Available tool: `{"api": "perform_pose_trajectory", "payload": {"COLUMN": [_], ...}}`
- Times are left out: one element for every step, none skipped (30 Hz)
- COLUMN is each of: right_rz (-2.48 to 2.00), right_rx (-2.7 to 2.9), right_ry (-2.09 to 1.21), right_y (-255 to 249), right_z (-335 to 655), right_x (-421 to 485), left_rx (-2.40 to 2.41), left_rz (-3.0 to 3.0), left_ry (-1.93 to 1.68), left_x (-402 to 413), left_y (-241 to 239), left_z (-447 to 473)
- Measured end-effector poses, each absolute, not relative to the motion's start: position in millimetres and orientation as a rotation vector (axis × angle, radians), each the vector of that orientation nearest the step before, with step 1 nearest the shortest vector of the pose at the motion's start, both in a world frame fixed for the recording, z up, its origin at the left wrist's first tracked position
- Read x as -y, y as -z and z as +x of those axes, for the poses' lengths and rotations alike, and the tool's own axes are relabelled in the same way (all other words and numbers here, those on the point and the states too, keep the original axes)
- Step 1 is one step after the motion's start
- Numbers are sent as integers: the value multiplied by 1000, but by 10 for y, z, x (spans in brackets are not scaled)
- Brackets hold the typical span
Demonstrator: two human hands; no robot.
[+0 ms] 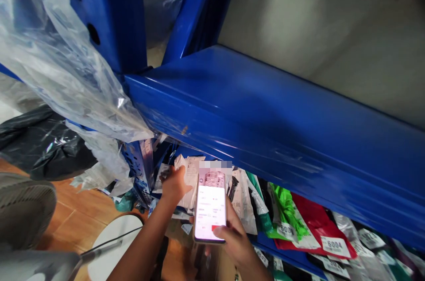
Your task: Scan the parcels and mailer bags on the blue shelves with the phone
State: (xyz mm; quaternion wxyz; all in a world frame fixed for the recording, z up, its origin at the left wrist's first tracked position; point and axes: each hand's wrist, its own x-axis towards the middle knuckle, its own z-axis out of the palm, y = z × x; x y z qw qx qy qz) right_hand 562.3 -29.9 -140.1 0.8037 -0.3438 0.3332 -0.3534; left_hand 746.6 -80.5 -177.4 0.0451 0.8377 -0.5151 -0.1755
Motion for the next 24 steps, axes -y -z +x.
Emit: {"api": "perform_pose_trajectory", "payload": {"right_rz": [-725,-711,-700,-690,-680,-664,-649,-635,-624,-622,-628,-641,-659,-675,-687,-690,-682,-664,-635,-603,-577,-554,-539,-527], "right_rx": [-756,-797,-833,-865,-895,-925,-952,-974,-992,-1007,-1020,-1027,-1029,-1027,-1024,-1018,-1006,-988,-963,-933,-902,-876,-857,-843], "right_ry": [774,794,814,833,848,860,873,885,890,882,869,854,828,806,794,793,800,810,830,849,853,849,840,829], "right_y": [1358,1317,1280,1250,1228,1215,1212,1220,1236,1259,1287,1315,1340,1359,1369,1370,1360,1343,1321,1298,1278,1264,1261,1269], "right_z": [5559,5495,5434,5378,5325,5276,5231,5188,5148,5111,5078,5050,5030,5017,5012,5015,5026,5042,5062,5084,5108,5130,5152,5172], "right_x": [292,287,282,277,271,264,255,246,237,228,220,213,208,203,199,196,192,189,188,188,189,192,194,194], "left_rx": [1578,1579,1579,1577,1573,1569,1569,1572,1581,1591,1600,1607,1611,1612,1605,1601,1607,1622,1642,1664,1682,1688,1680,1667], "left_rz": [2565,2566,2566,2567,2566,2565,2563,2563,2561,2561,2567,2572,2575,2579,2584,2582,2560,2514,2443,2351,2249,2157,2087,2041], "left_ry": [517,505,500,499,510,524,540,550,556,554,549,543,541,536,532,543,577,623,671,705,717,704,681,662], "left_x": [806,807,809,811,813,815,817,820,824,827,830,833,836,837,838,837,832,824,811,793,770,742,711,678], "left_y": [1785,1788,1785,1777,1767,1758,1750,1745,1744,1744,1745,1745,1743,1739,1733,1727,1726,1733,1752,1783,1826,1878,1935,1991], "left_z": [7466,7468,7470,7473,7476,7477,7477,7475,7472,7468,7463,7459,7457,7457,7459,7462,7464,7464,7458,7444,7419,7383,7337,7282]}}
